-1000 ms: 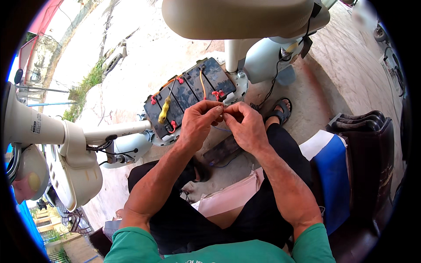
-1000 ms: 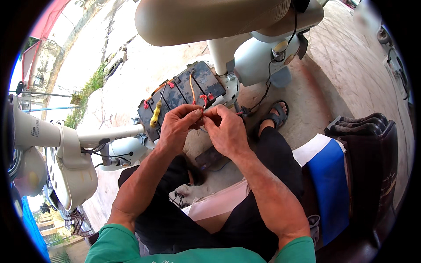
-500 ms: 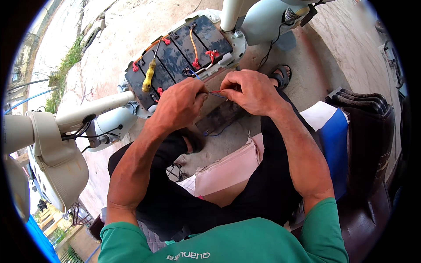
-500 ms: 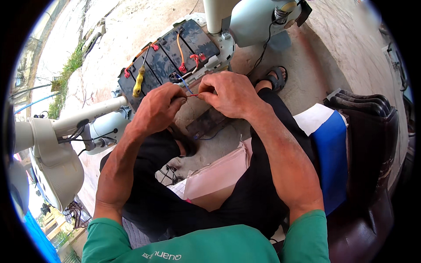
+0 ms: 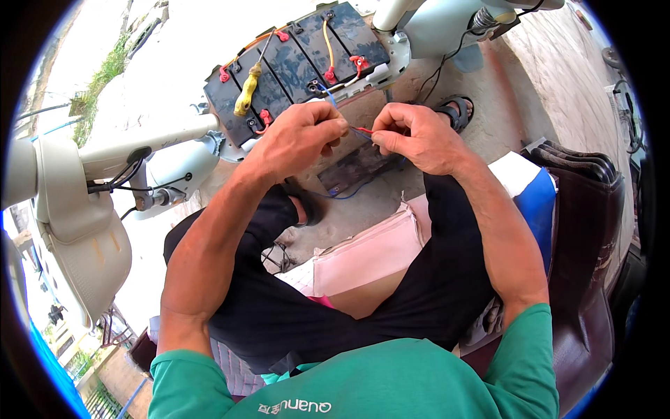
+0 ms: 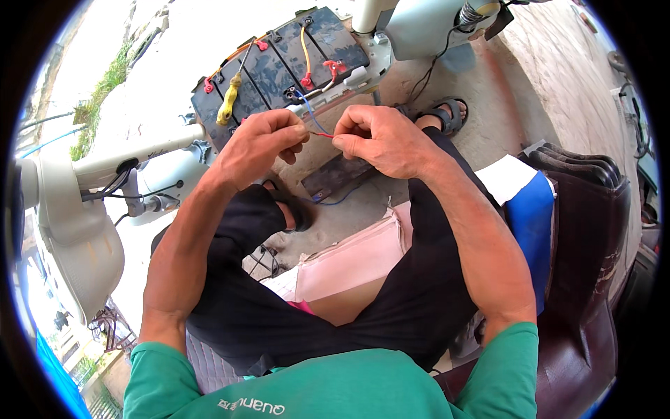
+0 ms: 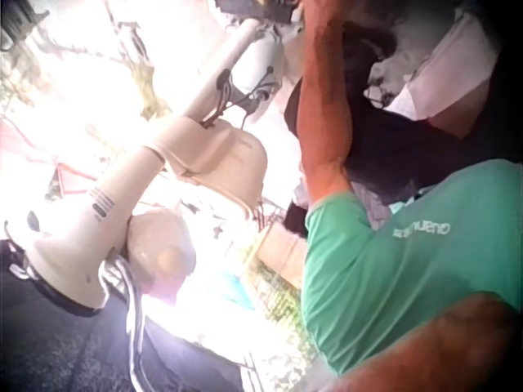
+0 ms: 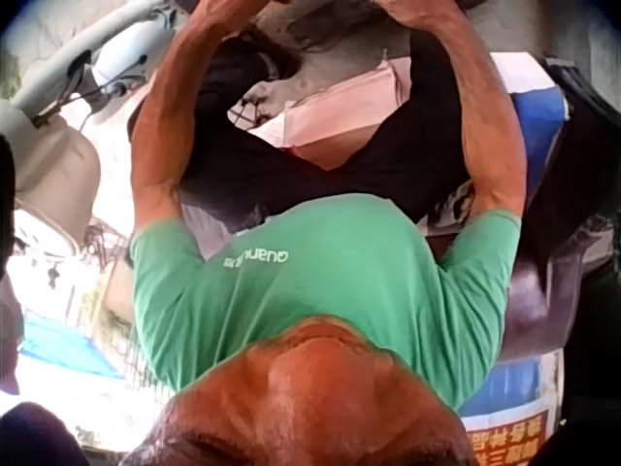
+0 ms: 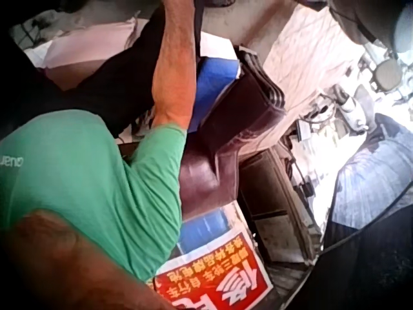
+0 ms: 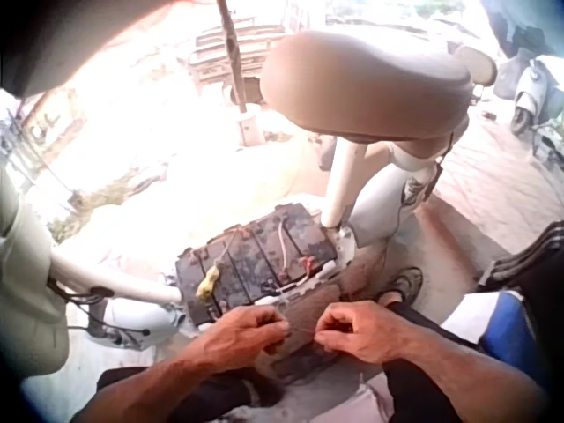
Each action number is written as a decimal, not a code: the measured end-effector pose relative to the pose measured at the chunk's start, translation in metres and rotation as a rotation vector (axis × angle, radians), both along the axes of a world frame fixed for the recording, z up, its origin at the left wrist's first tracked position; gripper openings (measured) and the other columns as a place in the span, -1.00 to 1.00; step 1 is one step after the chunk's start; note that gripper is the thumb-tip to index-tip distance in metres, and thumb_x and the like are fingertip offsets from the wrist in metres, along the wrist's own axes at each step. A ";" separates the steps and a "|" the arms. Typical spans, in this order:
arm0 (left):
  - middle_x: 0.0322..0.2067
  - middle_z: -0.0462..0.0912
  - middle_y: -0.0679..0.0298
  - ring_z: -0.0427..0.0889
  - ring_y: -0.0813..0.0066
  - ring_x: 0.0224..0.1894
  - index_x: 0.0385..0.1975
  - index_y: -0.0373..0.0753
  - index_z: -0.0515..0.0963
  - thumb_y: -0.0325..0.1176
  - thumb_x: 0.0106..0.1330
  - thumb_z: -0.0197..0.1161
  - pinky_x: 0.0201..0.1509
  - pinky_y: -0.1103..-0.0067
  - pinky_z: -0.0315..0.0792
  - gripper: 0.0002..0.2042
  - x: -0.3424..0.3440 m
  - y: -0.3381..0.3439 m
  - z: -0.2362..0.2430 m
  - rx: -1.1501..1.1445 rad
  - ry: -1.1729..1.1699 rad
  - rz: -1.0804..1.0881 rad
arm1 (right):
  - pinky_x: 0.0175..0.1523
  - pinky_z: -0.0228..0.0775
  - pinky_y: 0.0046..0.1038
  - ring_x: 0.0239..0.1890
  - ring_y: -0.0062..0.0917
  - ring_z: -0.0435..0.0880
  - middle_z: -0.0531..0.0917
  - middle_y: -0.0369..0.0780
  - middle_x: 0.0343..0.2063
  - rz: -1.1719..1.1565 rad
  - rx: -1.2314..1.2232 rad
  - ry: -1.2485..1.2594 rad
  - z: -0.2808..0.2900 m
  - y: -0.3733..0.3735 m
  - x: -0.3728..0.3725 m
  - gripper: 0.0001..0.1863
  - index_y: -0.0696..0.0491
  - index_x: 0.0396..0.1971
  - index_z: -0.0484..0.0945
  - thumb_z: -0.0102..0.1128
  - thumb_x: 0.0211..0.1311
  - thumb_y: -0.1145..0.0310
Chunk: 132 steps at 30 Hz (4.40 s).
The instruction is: The person is working on a scooter battery, using a screwdriver to adjust connections and wires. They are seated on the floor, manipulating the battery terminals and wires with both hands.
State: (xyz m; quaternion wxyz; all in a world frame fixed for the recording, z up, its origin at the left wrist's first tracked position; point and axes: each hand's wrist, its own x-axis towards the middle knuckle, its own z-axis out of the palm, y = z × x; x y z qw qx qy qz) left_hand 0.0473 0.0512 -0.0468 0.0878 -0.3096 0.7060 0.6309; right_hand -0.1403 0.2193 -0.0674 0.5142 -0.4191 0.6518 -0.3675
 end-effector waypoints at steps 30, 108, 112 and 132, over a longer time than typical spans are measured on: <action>-0.50 0.65 0.33 0.56 0.65 -0.46 -0.25 -0.40 0.65 -0.32 0.36 0.32 -0.35 0.61 0.45 -0.78 0.043 -0.069 -0.079 -0.562 -0.101 0.310 | -0.16 0.52 -0.36 -0.35 -0.43 0.74 0.76 -0.19 -0.46 -0.026 0.410 0.452 -0.079 0.033 -0.076 -0.87 0.13 -0.42 0.67 0.26 0.17 0.38; -0.33 0.77 0.15 0.76 0.46 -0.42 -0.03 -0.38 0.62 -0.35 0.43 0.12 -0.28 0.53 0.58 -0.72 0.104 0.108 -0.153 -0.009 -0.298 0.458 | -0.15 0.57 -0.37 -0.30 -0.40 0.77 0.80 -0.17 -0.38 -0.118 0.329 0.416 -0.072 0.020 -0.087 -0.85 0.07 -0.39 0.72 0.25 0.15 0.34; -0.34 0.76 0.18 0.75 0.50 -0.43 0.01 -0.37 0.63 -0.31 0.47 0.12 -0.29 0.56 0.58 -0.70 0.090 0.112 -0.087 -0.015 -0.252 0.226 | -0.06 0.57 -0.33 -0.21 -0.35 0.78 0.81 -0.16 -0.32 -0.173 0.339 0.423 -0.065 0.019 -0.083 -0.85 0.03 -0.37 0.74 0.27 0.14 0.32; -0.45 0.71 0.24 0.61 0.60 -0.52 0.00 -0.39 0.62 -0.25 0.56 0.11 -0.42 0.60 0.49 -0.69 0.027 0.076 0.014 -0.192 -0.048 0.093 | -0.06 0.56 -0.31 -0.26 -0.32 0.77 0.78 -0.13 -0.36 -0.407 0.184 0.394 -0.064 0.017 -0.096 -0.76 0.10 -0.34 0.71 0.28 0.19 0.23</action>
